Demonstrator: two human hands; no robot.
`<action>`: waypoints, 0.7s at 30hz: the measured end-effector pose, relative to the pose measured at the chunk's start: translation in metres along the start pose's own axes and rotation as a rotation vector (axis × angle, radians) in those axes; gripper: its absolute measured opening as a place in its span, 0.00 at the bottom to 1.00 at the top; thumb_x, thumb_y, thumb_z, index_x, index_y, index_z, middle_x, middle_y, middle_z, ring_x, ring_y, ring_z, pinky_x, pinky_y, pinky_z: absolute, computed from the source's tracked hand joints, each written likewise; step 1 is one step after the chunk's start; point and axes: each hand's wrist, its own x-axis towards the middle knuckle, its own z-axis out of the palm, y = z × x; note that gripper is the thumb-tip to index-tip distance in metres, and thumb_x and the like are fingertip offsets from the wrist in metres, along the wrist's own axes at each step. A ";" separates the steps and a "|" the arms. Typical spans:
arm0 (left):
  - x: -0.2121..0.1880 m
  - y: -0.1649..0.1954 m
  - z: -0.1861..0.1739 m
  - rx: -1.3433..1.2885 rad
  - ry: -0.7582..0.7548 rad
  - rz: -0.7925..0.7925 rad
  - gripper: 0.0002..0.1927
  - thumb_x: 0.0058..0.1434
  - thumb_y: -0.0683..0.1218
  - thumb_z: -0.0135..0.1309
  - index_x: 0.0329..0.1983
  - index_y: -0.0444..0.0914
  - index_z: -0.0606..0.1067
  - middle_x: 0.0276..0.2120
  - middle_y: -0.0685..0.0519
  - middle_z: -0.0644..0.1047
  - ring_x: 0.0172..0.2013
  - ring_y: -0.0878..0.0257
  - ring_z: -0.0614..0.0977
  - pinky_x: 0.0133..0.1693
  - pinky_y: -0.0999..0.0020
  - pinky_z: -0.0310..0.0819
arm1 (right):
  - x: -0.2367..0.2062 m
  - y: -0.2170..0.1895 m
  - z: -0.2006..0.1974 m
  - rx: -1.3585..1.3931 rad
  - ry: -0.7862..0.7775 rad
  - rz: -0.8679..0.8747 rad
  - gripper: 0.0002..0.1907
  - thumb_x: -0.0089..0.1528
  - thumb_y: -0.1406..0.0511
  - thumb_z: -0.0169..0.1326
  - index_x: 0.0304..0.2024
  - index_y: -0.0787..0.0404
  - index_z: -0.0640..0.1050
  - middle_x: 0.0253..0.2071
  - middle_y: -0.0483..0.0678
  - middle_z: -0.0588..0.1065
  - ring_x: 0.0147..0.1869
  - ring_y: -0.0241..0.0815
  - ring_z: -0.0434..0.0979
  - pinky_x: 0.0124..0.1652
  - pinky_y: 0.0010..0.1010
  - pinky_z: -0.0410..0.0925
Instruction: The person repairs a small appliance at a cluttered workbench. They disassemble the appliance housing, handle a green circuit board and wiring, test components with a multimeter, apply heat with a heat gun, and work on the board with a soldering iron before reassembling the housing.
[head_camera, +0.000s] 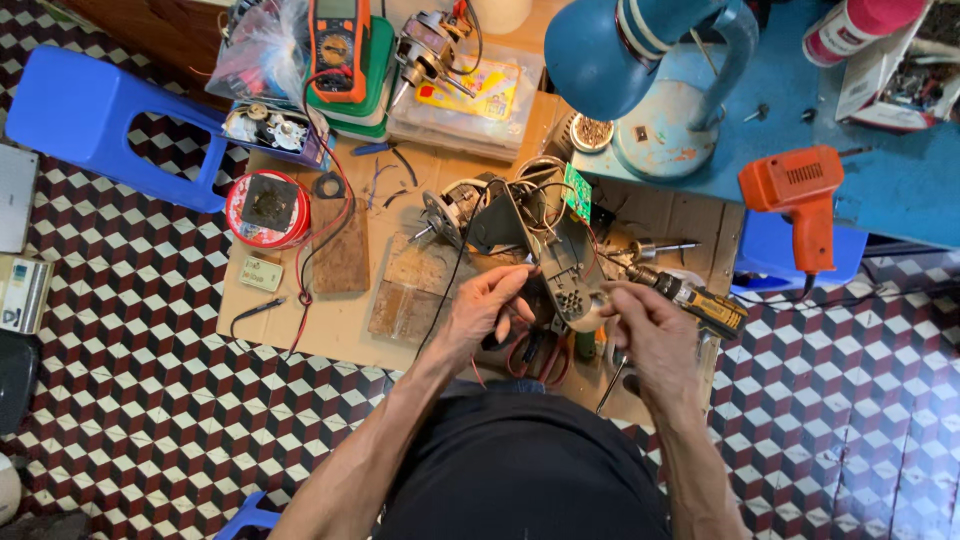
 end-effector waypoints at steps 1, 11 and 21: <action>0.001 0.000 -0.002 0.051 0.026 0.003 0.24 0.70 0.55 0.50 0.61 0.34 0.75 0.26 0.50 0.81 0.14 0.73 0.69 0.26 0.77 0.68 | -0.005 0.006 -0.015 -0.012 0.066 -0.017 0.14 0.67 0.63 0.53 0.50 0.63 0.82 0.32 0.41 0.79 0.24 0.25 0.66 0.22 0.16 0.59; 0.038 -0.010 -0.035 0.131 0.007 -0.118 0.14 0.67 0.49 0.58 0.49 0.35 0.81 0.31 0.56 0.81 0.25 0.75 0.69 0.28 0.79 0.61 | -0.020 0.155 -0.023 -0.378 -0.025 0.349 0.15 0.66 0.61 0.53 0.44 0.66 0.83 0.29 0.48 0.82 0.25 0.32 0.75 0.26 0.24 0.68; 0.035 -0.024 -0.053 0.379 -0.003 0.015 0.14 0.67 0.50 0.57 0.45 0.35 0.82 0.31 0.57 0.82 0.34 0.73 0.75 0.40 0.78 0.67 | 0.000 0.185 0.090 -0.616 0.190 0.258 0.42 0.56 0.48 0.60 0.66 0.63 0.66 0.61 0.62 0.71 0.65 0.60 0.70 0.61 0.45 0.64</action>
